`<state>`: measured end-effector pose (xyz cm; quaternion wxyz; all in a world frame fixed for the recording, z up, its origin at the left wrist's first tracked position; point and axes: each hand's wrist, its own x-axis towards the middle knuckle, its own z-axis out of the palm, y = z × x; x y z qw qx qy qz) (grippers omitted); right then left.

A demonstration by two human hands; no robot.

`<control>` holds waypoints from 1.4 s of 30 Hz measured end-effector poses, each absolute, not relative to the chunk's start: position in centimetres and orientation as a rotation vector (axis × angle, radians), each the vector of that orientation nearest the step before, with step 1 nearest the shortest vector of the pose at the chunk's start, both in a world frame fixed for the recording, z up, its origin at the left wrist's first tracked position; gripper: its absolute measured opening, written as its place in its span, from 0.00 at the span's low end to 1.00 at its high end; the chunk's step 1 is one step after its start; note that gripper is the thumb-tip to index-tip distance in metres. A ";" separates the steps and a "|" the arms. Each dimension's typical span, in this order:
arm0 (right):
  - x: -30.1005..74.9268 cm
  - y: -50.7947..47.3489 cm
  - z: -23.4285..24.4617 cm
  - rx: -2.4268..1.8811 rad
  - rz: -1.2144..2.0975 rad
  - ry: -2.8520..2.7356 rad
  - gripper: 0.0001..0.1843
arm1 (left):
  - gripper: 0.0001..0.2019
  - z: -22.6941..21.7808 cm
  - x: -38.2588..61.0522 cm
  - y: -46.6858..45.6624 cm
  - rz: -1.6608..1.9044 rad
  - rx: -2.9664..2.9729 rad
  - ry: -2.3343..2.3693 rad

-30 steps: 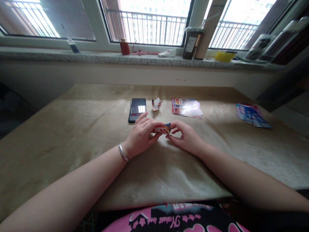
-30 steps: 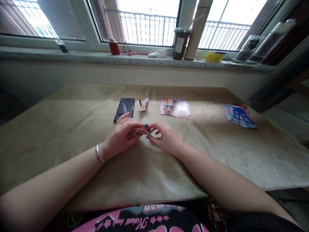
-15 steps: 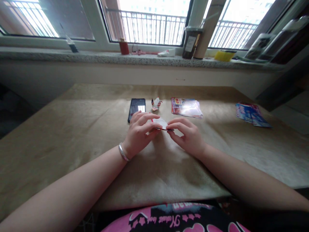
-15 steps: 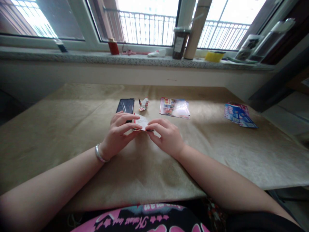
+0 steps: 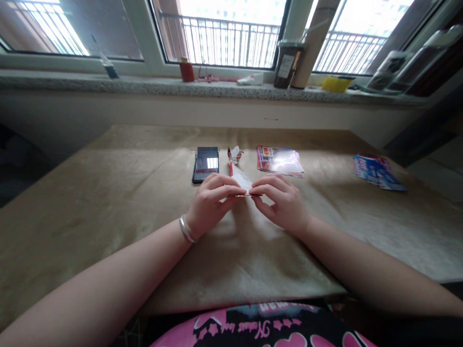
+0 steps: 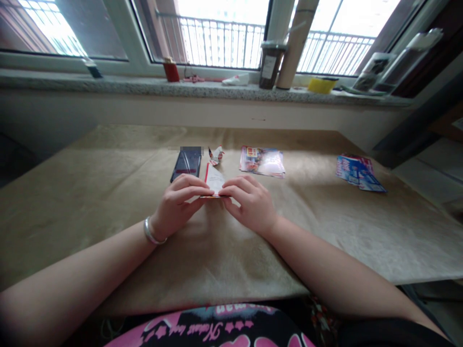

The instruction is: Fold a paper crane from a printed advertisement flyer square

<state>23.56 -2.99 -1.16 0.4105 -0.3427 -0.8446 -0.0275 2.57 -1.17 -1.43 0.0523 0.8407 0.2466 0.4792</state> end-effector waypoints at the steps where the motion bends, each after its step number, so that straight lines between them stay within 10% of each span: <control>1: 23.6 -2.9 -1.2 -0.855 -0.041 -2.120 0.07 | 0.05 -1.4 2.6 -1.1 1.455 2.540 0.728; 42: 23.9 -2.5 -1.1 -0.793 0.066 -2.056 0.06 | 0.04 -1.9 2.7 -1.0 1.450 2.286 0.731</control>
